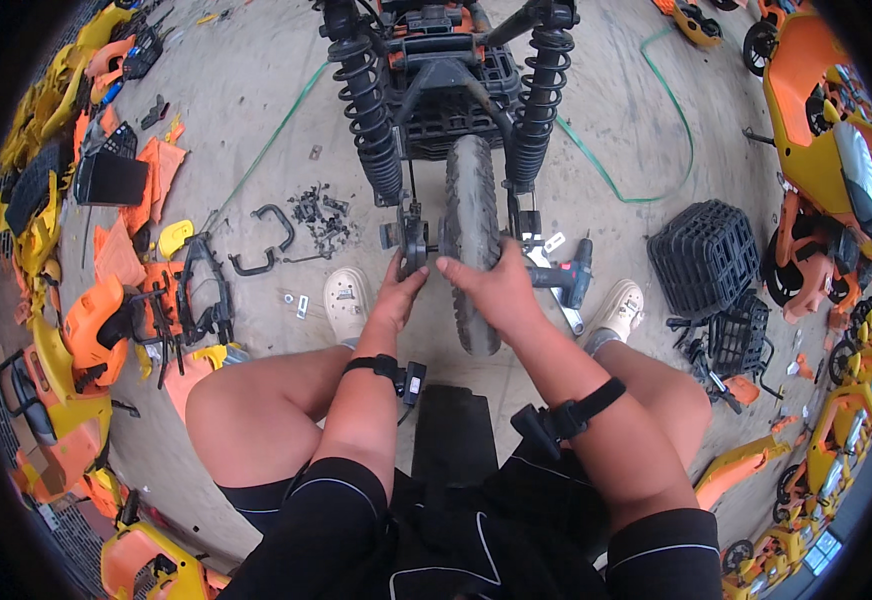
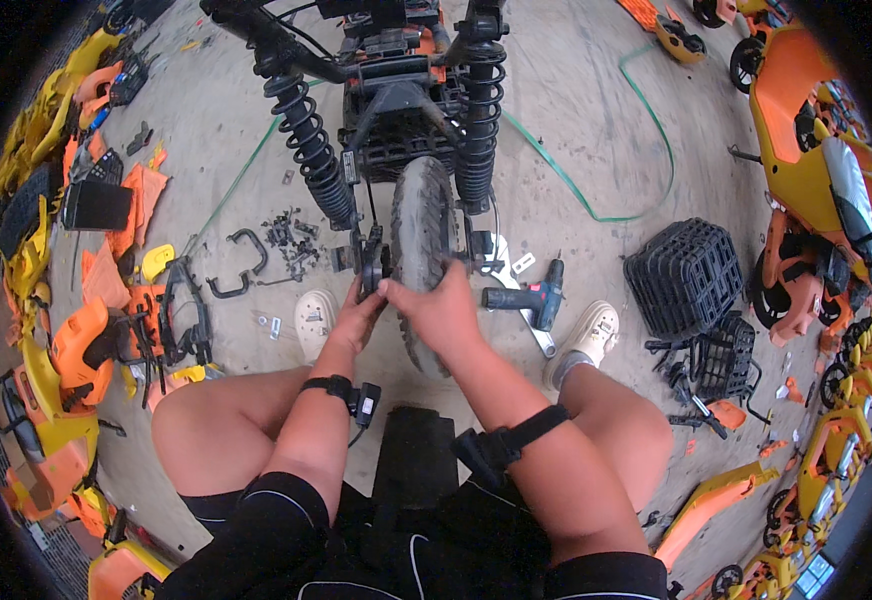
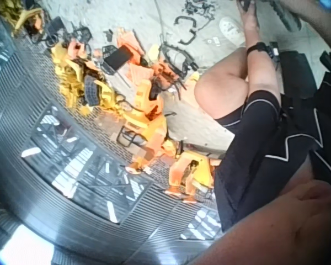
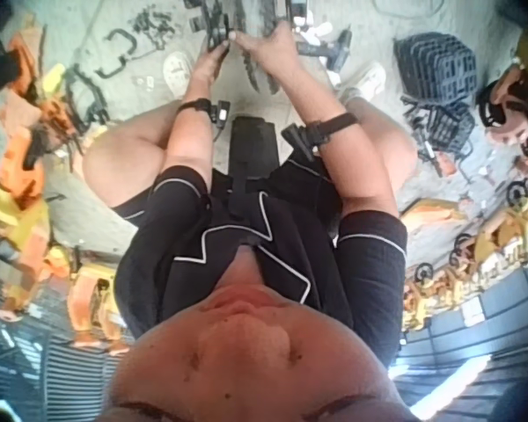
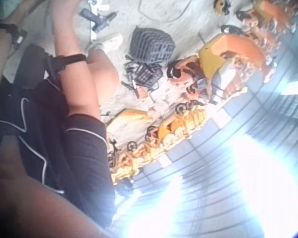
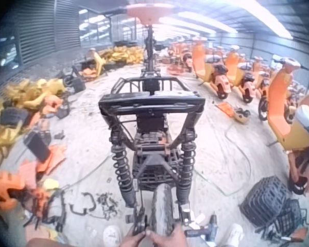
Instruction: The person removes a tire from the rear axle of a scooter frame, then fits a new tire onto the rim by hand. They manipulate the tire to seat it onto the rim and then reattach the wheel assembly to the scooter's rear axle.
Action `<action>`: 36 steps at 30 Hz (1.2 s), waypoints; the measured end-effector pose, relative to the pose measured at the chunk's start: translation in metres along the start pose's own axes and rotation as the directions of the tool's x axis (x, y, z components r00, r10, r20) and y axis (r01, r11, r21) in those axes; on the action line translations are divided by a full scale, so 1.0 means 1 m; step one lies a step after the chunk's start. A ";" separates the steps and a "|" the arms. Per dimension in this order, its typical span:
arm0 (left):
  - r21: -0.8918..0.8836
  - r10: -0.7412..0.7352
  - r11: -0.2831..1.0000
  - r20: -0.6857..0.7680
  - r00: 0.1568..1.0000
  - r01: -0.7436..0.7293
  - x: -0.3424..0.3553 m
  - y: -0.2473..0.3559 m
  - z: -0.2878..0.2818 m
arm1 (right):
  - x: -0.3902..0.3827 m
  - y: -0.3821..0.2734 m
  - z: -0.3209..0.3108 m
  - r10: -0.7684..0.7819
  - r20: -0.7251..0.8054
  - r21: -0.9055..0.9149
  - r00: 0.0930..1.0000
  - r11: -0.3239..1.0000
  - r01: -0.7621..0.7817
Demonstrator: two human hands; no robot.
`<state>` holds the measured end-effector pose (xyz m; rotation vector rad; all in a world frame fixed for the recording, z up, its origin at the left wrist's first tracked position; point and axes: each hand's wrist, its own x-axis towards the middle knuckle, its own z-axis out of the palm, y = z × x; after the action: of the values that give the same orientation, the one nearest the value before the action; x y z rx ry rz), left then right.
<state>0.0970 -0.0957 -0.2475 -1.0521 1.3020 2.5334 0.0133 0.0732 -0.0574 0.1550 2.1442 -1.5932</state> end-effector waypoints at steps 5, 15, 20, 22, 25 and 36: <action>0.036 -0.020 0.999 -0.021 1.000 0.021 -0.001 0.004 0.000 | -0.028 -0.014 -0.006 0.308 0.129 0.107 0.942 0.941 -0.322; 0.138 0.032 0.990 0.023 0.999 -0.035 0.000 0.004 0.000 | -0.026 -0.008 -0.026 0.231 0.379 0.022 0.896 0.966 -0.259; 0.291 0.109 0.951 -0.004 0.994 -0.103 0.006 -0.006 -0.003 | -0.028 0.008 -0.017 0.283 0.344 0.142 0.895 0.927 -0.347; 0.289 0.141 0.948 0.001 0.990 -0.135 0.008 -0.008 -0.003 | -0.029 0.006 -0.013 0.343 0.306 0.136 0.888 0.907 -0.398; 0.254 0.148 0.957 -0.005 0.989 -0.142 0.011 -0.013 -0.003 | -0.021 0.005 -0.011 0.364 0.302 0.148 0.881 0.895 -0.420; -0.014 -0.024 1.000 0.043 0.999 0.025 0.000 0.000 0.033 | -0.010 -0.028 -0.015 0.385 0.307 0.222 0.870 0.860 -0.459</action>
<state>0.0793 -0.0708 -0.2350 -1.0043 1.2542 2.5365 0.0077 0.0802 -0.0255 0.4617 1.5387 -1.5487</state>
